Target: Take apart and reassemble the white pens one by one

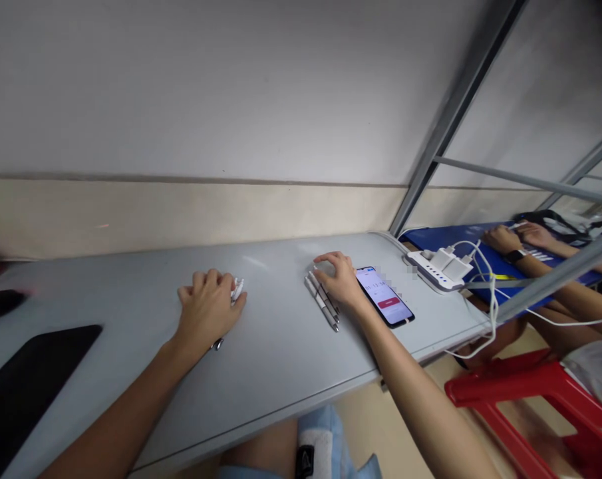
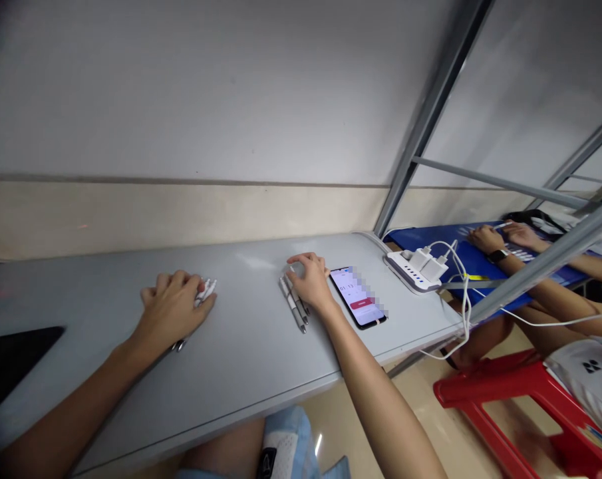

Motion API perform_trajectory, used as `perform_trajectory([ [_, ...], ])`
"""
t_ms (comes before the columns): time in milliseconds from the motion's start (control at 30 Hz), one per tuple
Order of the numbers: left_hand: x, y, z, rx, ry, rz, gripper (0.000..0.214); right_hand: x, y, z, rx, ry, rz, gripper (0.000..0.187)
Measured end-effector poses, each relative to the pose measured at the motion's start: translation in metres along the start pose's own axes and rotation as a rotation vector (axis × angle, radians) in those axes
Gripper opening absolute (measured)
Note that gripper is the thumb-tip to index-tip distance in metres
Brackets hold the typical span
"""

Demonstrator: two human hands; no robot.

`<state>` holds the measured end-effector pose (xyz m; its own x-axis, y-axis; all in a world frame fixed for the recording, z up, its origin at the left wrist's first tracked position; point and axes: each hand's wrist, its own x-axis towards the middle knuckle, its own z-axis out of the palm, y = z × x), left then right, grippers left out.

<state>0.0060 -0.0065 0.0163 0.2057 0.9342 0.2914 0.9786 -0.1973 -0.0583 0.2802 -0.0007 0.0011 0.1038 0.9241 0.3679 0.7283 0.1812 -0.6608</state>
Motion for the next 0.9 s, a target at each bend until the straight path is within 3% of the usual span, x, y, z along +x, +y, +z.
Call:
perform_trajectory([
  [200, -0.001, -0.002, 0.004, -0.001, -0.018, 0.020, 0.032, 0.007, 0.015, 0.006, -0.023, 0.011, 0.072, 0.023],
  [633, -0.005, 0.006, 0.006, -0.083, 0.008, 0.112, 0.025, 0.002, 0.006, 0.005, -0.015, -0.006, 0.053, 0.022],
  [800, -0.003, 0.011, -0.003, -0.418, 0.016, 0.130, 0.025, -0.005, -0.011, 0.005, 0.168, 0.024, -0.159, 0.021],
  [900, -0.005, 0.017, -0.010, -0.737, -0.132, 0.217, 0.028, -0.014, -0.027, 0.005, 0.253, -0.111, -0.329, 0.030],
])
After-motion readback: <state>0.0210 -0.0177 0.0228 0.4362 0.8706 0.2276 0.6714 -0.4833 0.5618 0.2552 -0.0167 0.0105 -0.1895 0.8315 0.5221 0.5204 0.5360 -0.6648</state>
